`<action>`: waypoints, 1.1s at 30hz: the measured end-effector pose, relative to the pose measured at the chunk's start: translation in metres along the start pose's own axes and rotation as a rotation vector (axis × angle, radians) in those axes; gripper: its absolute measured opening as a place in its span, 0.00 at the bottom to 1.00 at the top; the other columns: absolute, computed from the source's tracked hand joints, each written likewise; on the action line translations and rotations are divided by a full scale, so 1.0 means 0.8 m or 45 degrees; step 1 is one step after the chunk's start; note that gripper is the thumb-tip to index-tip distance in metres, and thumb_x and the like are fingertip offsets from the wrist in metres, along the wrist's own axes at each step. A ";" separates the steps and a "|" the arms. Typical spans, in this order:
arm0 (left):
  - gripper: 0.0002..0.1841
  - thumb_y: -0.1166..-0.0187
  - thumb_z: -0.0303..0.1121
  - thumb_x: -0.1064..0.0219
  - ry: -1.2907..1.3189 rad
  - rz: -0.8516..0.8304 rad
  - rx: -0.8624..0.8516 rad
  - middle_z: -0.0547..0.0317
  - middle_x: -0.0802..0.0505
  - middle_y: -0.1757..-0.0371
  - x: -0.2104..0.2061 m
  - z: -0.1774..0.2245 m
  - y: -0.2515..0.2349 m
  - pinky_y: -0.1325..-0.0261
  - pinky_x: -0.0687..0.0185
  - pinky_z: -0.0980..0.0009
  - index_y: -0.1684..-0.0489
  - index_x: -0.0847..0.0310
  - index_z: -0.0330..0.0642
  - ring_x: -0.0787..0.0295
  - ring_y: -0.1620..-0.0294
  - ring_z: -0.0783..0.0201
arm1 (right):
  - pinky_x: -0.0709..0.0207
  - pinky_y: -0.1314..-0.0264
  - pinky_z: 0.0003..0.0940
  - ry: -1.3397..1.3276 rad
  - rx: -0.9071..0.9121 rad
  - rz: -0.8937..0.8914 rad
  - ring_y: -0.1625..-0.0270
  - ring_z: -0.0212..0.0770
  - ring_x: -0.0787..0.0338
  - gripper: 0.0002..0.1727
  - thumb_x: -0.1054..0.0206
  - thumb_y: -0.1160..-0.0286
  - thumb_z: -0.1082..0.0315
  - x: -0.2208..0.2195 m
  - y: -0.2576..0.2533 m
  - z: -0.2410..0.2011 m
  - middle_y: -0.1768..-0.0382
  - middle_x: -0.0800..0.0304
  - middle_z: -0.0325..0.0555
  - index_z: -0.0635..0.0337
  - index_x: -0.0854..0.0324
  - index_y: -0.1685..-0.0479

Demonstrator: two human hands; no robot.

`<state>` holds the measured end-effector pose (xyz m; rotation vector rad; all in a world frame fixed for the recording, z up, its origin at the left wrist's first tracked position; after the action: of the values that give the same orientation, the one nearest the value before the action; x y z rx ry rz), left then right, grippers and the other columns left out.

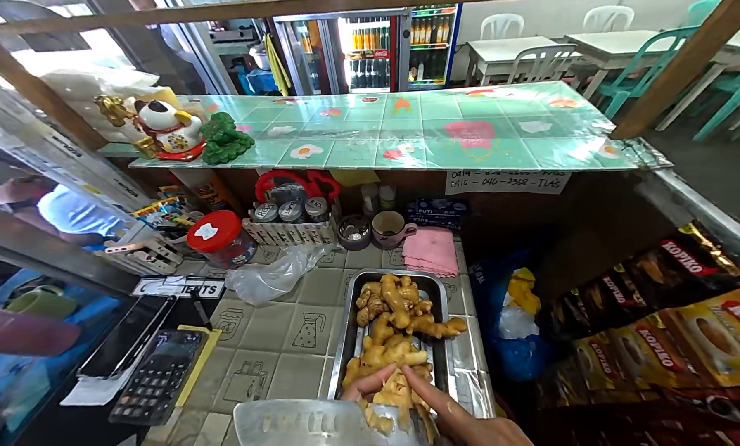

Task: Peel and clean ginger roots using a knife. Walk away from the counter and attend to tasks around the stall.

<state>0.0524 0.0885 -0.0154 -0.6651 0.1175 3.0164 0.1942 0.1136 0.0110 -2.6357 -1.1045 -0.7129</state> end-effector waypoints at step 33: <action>0.31 0.14 0.45 0.38 0.060 0.062 -0.034 0.45 0.18 0.24 0.007 0.006 0.008 0.28 0.18 0.59 0.21 0.32 0.28 0.17 0.27 0.57 | 0.16 0.63 0.53 -0.225 0.008 -0.038 0.69 0.47 0.12 0.47 0.35 0.18 0.43 -0.011 -0.006 0.002 0.55 0.08 0.56 0.54 0.50 0.04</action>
<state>0.0450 0.0828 -0.0130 -0.7467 0.0972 3.0546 0.1861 0.1121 0.0053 -2.7255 -1.1910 -0.4876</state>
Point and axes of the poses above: each hand's wrist, its own y-axis away from the middle knuckle, its own x-axis out of the back of the hand, z = x × y, the point moved 10 cm from there along -y, towards the middle knuckle
